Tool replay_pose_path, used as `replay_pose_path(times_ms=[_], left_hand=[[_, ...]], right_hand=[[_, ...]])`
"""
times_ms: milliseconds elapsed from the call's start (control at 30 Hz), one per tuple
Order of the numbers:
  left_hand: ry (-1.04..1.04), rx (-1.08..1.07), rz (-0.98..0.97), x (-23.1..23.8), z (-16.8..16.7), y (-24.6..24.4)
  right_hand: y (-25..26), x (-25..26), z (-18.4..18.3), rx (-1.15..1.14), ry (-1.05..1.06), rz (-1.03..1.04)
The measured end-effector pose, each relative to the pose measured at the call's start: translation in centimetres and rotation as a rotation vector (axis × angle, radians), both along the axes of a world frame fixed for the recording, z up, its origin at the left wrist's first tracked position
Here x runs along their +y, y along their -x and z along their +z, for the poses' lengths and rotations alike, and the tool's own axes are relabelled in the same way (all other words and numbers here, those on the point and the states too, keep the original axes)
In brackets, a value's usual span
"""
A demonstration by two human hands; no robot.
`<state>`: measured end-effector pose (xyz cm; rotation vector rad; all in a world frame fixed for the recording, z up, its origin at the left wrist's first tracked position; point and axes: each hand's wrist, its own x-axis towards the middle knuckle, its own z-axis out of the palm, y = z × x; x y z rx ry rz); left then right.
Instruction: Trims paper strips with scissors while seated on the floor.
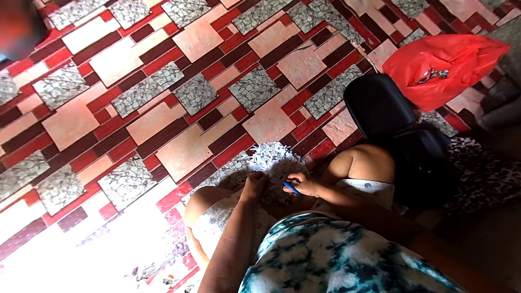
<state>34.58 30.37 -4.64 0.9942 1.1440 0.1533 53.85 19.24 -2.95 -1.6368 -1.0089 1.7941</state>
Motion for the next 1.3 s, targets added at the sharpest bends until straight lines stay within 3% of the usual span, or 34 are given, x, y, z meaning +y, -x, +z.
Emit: replay_pose_path(times_ms=[233, 433, 667, 1300], left_hand=[[0.025, -0.002, 0.025, 0.05, 0.25, -0.06], [0.016, 0.003, 0.085, 0.07, -0.17, 0.06], [0.029, -0.004, 0.074, 0.0, 0.06, -0.04], [0.011, 0.007, 0.023, 0.05, 0.18, -0.02]], right_hand=[[-0.18, 0.06, 0.31, -0.042, -0.037, 0.019], [0.05, 0.18, 0.46, 0.033, 0.087, -0.03], [-0.06, -0.06, -0.31, 0.003, -0.032, 0.058], [-0.17, -0.02, -0.01, -0.038, -0.046, 0.03]])
